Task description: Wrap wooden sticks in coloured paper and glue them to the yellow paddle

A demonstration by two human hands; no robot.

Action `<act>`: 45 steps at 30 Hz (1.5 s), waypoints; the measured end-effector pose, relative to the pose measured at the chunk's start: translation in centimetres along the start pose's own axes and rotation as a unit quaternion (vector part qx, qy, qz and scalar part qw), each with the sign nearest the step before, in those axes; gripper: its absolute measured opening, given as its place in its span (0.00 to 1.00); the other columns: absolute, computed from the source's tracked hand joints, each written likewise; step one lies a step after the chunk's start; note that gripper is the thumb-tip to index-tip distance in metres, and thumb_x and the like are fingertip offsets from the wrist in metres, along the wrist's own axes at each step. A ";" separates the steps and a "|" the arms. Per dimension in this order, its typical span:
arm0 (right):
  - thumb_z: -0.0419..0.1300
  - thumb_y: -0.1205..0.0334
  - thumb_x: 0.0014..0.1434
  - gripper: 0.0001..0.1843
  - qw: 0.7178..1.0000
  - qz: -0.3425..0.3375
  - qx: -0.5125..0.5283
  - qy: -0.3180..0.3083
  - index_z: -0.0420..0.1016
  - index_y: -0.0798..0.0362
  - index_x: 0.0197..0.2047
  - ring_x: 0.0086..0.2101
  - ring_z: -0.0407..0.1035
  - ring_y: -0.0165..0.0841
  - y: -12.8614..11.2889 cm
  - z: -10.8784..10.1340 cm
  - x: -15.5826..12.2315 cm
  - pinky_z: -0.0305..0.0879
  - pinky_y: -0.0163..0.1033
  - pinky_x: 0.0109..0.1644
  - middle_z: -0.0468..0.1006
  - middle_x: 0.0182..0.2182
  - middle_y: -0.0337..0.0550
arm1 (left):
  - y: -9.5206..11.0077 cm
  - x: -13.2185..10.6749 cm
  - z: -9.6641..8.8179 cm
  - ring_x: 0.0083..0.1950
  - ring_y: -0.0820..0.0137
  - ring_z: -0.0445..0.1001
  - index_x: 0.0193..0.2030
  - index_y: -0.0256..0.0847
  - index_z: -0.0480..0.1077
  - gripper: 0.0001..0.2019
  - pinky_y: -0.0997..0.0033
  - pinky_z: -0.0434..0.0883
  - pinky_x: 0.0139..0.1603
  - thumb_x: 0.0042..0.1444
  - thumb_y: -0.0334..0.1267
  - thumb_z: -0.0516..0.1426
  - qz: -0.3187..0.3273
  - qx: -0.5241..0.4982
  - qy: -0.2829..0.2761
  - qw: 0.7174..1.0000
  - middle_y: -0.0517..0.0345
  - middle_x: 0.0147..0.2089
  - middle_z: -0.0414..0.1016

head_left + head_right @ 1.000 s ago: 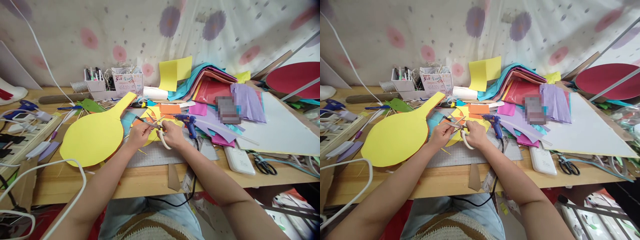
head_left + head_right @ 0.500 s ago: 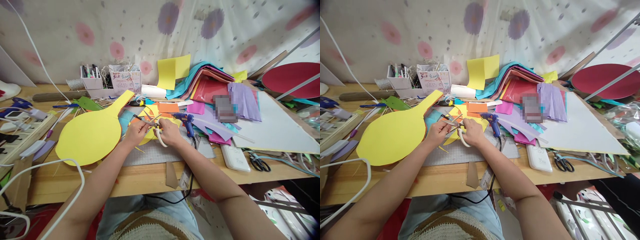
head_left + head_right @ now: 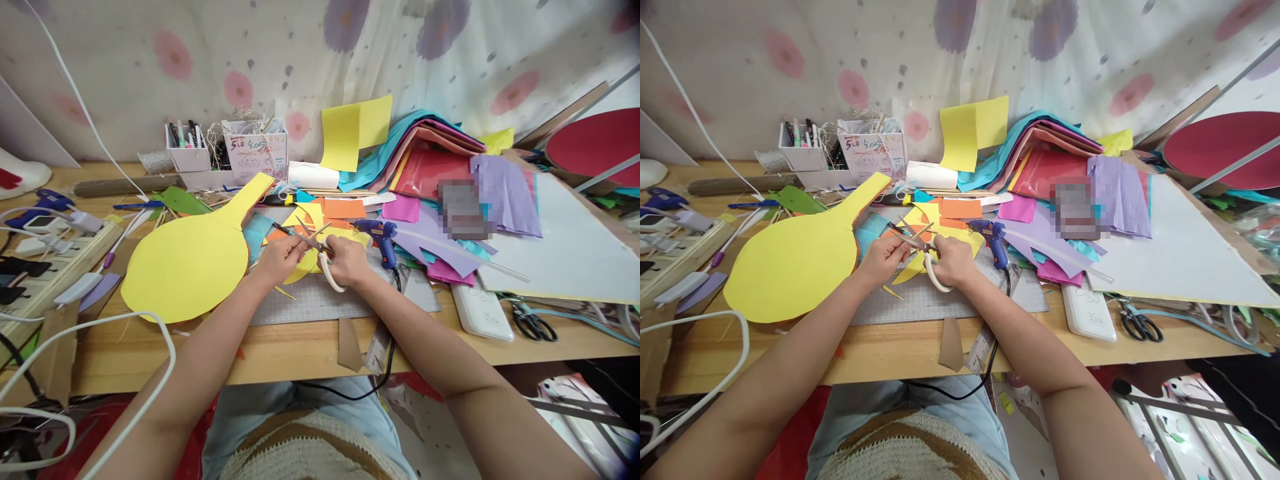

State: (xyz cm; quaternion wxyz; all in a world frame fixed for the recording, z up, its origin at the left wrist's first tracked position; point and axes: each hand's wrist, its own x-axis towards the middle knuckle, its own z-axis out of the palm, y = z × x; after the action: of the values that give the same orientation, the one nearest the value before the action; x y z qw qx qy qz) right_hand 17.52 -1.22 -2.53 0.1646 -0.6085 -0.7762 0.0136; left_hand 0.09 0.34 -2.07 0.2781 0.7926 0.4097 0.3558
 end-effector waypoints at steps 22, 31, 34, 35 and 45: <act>0.51 0.54 0.50 0.12 1.000 0.009 -0.023 -0.002 0.67 0.54 0.31 0.27 0.64 0.33 0.1 0.3 0.1 0.47 0.35 0.30 0.73 0.27 0.45 | -0.5 0.0 -0.2 0.20 0.78 0.61 0.32 0.38 0.69 0.16 0.77 0.57 0.22 0.59 0.43 0.45 -0.030 -0.009 -0.025 0.999 0.62 0.21 0.67; 0.51 0.48 0.53 0.15 0.999 0.002 0.031 -0.015 0.63 0.52 0.34 0.33 0.65 0.34 0.1 -0.3 0.3 0.51 0.34 0.31 0.73 0.31 0.44 | -0.1 0.2 -0.5 0.23 0.77 0.62 0.31 0.39 0.69 0.15 0.77 0.59 0.25 0.58 0.43 0.46 -0.071 0.023 0.140 0.987 0.62 0.22 0.65; 0.50 0.43 0.53 0.20 0.994 0.084 0.046 -0.042 0.63 0.52 0.34 0.31 0.67 0.35 0.7 -0.6 0.2 0.53 0.35 0.29 0.74 0.31 0.45 | 0.1 0.2 -0.5 0.26 0.76 0.65 0.32 0.39 0.68 0.15 0.77 0.60 0.28 0.58 0.45 0.46 -0.084 0.035 0.190 0.978 0.61 0.25 0.67; 0.50 0.41 0.52 0.21 0.990 0.123 0.037 -0.050 0.63 0.53 0.34 0.30 0.68 0.37 0.9 -0.7 0.3 0.53 0.36 0.29 0.74 0.31 0.47 | 0.2 0.1 -0.4 0.27 0.76 0.65 0.33 0.39 0.68 0.15 0.77 0.61 0.29 0.58 0.45 0.46 -0.083 0.047 0.187 0.978 0.61 0.25 0.68; 0.55 0.47 0.50 0.23 0.989 0.130 -0.039 -0.065 0.68 0.60 0.40 0.39 0.68 0.44 1.1 -1.7 0.2 0.58 0.41 0.36 0.74 0.37 0.56 | 0.4 0.1 0.4 0.42 0.69 0.69 0.40 0.39 0.70 0.14 0.72 0.63 0.39 0.60 0.39 0.44 -0.034 0.170 0.078 0.982 0.54 0.40 0.74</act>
State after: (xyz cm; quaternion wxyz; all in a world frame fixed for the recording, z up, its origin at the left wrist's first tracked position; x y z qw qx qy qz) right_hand 19.00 -1.07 -1.07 0.0866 -0.7081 -0.6994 0.0444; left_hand 0.67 0.12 -1.96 0.1181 0.7837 0.5114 0.3322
